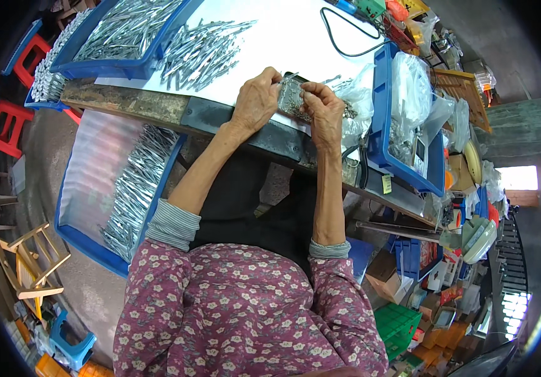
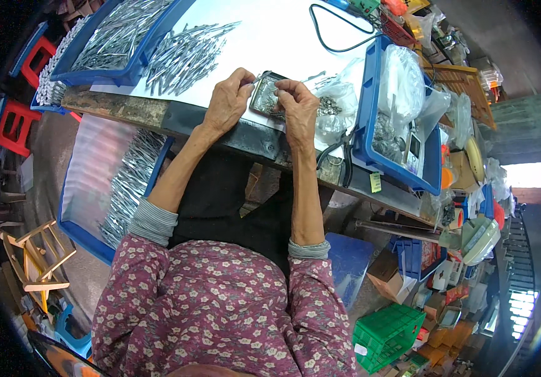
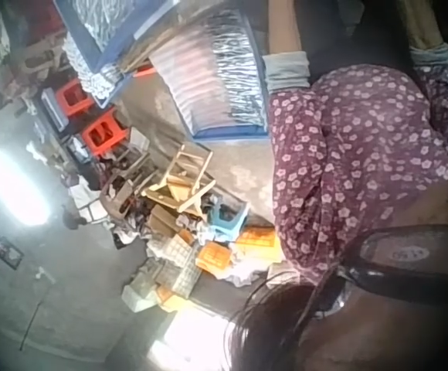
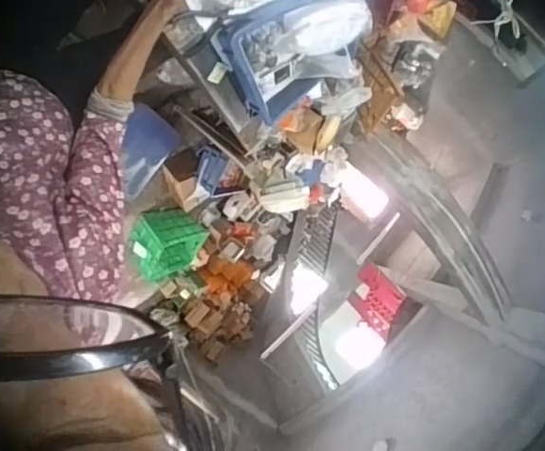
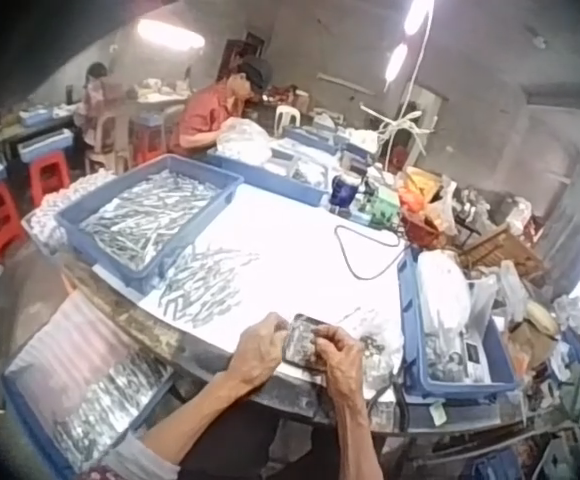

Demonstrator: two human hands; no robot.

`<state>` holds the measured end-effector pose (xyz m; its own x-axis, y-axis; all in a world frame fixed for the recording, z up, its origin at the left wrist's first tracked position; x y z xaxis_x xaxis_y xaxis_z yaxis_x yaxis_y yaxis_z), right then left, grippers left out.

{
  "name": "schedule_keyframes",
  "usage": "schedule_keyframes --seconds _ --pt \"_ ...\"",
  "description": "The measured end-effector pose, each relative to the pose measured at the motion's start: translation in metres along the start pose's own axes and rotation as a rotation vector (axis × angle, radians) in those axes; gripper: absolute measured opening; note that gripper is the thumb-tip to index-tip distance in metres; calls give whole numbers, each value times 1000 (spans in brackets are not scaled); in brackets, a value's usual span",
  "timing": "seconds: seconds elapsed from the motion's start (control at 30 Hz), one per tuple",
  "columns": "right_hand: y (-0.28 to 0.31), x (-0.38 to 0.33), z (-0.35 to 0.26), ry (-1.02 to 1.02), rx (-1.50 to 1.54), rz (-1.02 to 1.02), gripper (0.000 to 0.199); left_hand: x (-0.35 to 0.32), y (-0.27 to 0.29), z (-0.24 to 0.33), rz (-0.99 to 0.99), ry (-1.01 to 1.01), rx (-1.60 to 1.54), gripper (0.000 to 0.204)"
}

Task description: Manually assembling small metal components and using a clipping tool to finish each piece.

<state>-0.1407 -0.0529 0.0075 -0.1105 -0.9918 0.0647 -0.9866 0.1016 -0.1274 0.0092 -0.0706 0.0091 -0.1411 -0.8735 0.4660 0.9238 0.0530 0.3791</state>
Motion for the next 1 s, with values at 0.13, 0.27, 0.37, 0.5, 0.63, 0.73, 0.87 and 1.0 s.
schedule_keyframes --seconds 0.13,0.27,0.37,0.5,0.63,0.73,0.87,1.0 --pt "0 -3 -6 14 -80 61 14 -1 -6 9 0 -14 -59 12" --pt "0 -5 -8 45 -89 75 13 -4 -14 5 -27 41 -161 13" --pt "0 -9 -12 76 -101 91 13 -8 -17 10 -84 193 -411 13" --pt "-4 -14 -21 132 -88 103 10 -11 -20 12 -102 227 -531 13" --pt "-7 -15 -25 176 -114 93 8 -15 -17 19 -127 290 -652 13" --pt "-10 -18 -28 174 -122 93 8 -16 -16 19 -111 295 -691 12" --pt "-10 -18 -28 194 -189 91 8 -18 -14 18 -62 271 -716 10" --pt "-15 -23 -31 164 -188 51 7 -21 -9 19 -39 312 -734 11"
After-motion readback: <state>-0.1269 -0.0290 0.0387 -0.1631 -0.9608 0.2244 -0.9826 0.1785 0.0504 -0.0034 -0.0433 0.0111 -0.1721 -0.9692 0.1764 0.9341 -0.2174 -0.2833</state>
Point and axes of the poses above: each hand's wrist, its own x-axis towards the middle knuckle, its own y-axis out of the back of the hand, z = x × y, the point moved 5 cm from there along x, towards the middle knuckle, and after that the axes turned 5 degrees about -y, right-handed, at the moved point
